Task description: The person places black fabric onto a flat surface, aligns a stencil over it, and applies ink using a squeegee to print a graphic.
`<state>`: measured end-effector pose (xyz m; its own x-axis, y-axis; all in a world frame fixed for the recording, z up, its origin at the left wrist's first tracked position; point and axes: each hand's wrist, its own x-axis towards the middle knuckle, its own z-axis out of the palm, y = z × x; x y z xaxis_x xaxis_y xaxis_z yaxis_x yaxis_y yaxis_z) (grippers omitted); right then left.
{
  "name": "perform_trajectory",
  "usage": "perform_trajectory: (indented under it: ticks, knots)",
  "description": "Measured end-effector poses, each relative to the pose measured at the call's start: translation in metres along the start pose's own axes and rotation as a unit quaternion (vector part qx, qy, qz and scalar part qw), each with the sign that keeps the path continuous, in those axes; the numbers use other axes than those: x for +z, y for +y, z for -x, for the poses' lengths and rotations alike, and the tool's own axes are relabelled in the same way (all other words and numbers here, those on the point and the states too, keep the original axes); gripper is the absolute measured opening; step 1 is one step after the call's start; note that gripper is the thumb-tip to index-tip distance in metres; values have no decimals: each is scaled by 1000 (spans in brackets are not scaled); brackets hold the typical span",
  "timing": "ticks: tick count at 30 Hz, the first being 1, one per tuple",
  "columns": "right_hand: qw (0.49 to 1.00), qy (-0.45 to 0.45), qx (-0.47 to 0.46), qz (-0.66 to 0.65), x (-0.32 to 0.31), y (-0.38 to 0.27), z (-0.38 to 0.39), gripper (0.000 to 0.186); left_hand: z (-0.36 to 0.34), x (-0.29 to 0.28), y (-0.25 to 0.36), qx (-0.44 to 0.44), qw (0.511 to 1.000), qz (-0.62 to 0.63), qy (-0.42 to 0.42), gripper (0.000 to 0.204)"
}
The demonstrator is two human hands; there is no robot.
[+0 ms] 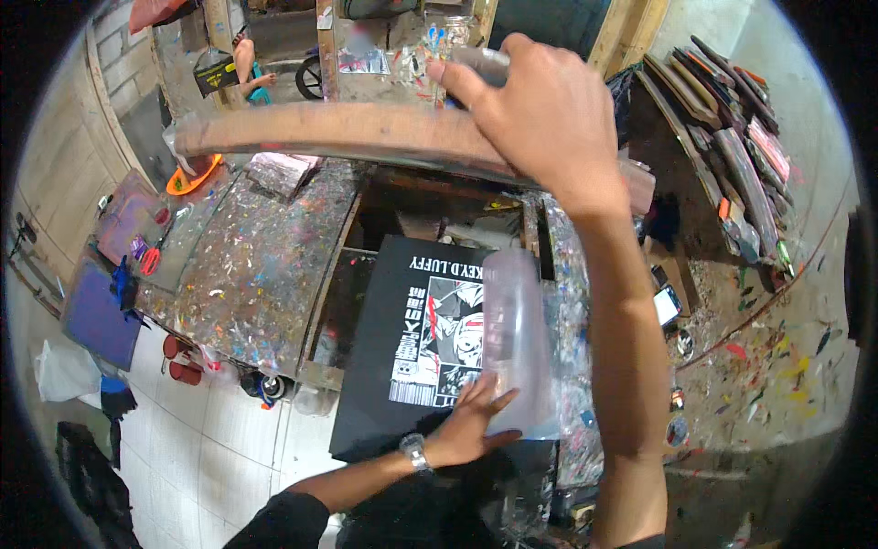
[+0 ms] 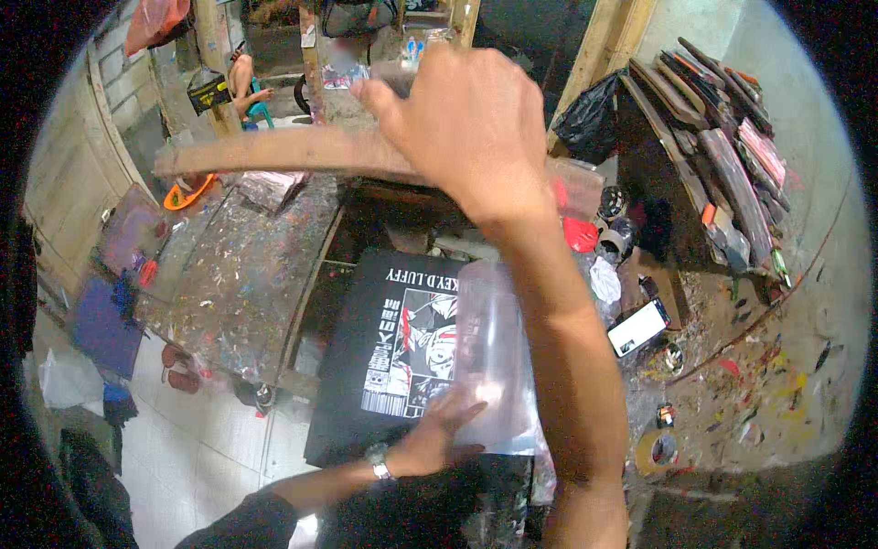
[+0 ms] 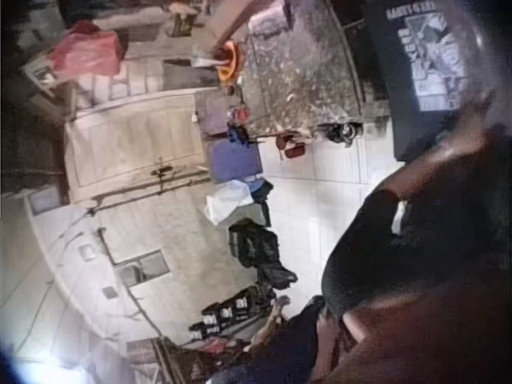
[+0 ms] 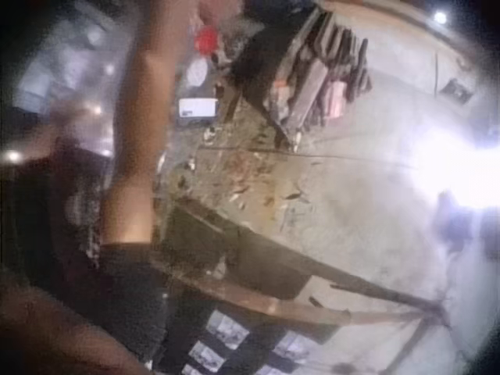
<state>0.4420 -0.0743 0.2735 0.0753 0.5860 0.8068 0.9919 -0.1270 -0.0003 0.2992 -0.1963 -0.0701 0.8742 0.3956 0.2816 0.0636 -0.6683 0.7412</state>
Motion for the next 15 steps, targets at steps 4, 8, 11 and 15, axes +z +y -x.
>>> perform_trajectory:
  ticks: [4, 8, 11, 15]
  knots:
    - [1000, 2, -5, 13, 12, 13, -21, 61, -86, -57, -83, -75, 972, 151, 161, 23]
    - [1000, -19, 10, -10, 2, 0, -34, 61, -156, -166, -249, -137, 919, -307, 208, 29]
    - [998, -48, 32, 4, 1, 9, -32, 60, -178, -191, -275, -107, 923, -365, 55, 22]
    - [998, -49, 31, -9, 0, 18, -32, 56, -175, -212, -248, -88, 967, 115, 208, 25]
